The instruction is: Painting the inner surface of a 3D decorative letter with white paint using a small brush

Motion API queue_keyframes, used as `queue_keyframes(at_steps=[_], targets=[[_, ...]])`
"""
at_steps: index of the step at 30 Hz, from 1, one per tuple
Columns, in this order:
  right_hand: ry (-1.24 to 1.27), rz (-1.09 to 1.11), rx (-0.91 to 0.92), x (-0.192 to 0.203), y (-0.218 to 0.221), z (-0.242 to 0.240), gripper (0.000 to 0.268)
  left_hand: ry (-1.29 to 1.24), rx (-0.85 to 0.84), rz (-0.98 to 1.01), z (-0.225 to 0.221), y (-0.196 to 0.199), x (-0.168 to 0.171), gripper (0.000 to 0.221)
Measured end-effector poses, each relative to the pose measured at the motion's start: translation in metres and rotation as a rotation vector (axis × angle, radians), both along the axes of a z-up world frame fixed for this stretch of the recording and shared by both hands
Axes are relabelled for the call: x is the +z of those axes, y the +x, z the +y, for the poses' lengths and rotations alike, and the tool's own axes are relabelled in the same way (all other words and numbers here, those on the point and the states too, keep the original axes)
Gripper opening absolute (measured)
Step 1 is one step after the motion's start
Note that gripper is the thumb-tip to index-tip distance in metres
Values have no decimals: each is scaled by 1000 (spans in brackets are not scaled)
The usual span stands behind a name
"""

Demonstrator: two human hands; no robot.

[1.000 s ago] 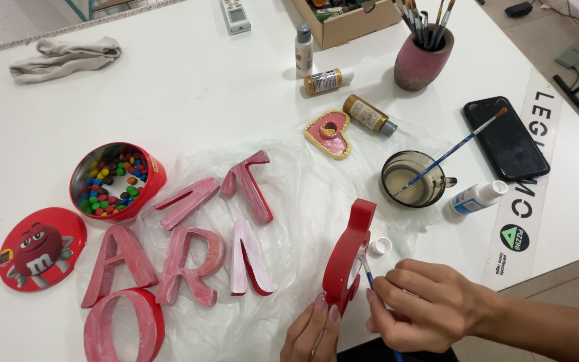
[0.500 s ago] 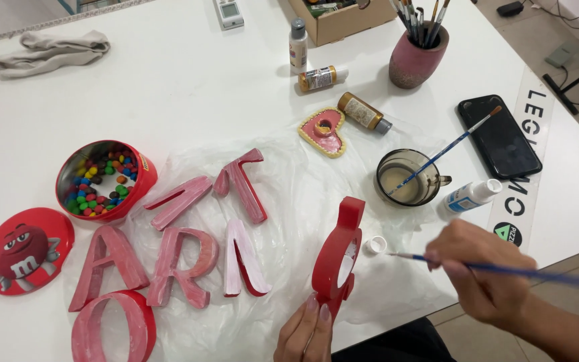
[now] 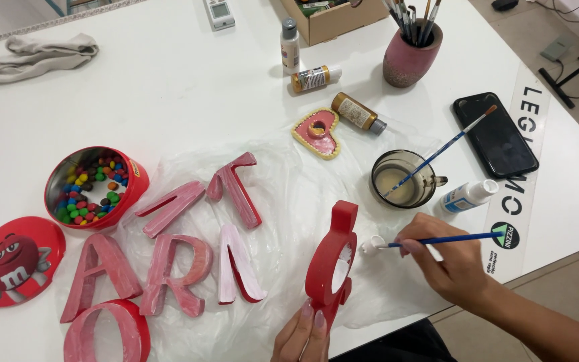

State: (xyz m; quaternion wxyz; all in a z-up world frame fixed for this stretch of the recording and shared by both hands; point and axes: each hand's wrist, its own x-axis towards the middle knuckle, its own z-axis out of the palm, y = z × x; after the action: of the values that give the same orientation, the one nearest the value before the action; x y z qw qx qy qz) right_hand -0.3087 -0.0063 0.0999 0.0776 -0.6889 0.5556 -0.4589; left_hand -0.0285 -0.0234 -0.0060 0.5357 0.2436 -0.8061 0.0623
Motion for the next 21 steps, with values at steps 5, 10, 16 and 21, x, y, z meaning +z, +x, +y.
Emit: queue_keyframes(at_steps=[5, 10, 16, 21], targets=[[-75, -170, -140, -11, -4, 10, 26, -20, 5, -28, 0, 2, -8, 47], [-199, -309, -42, 9, 9, 17, 31, 28, 38, -42, 3, -2, 10, 32], [-321, 263, 271, 36, 33, 4, 34, 243, 188, -133, 19, -4, 30, 77], [-225, 208, 308, 32, 37, -9, 27, 294, 168, -45, 19, -13, 58, 44]])
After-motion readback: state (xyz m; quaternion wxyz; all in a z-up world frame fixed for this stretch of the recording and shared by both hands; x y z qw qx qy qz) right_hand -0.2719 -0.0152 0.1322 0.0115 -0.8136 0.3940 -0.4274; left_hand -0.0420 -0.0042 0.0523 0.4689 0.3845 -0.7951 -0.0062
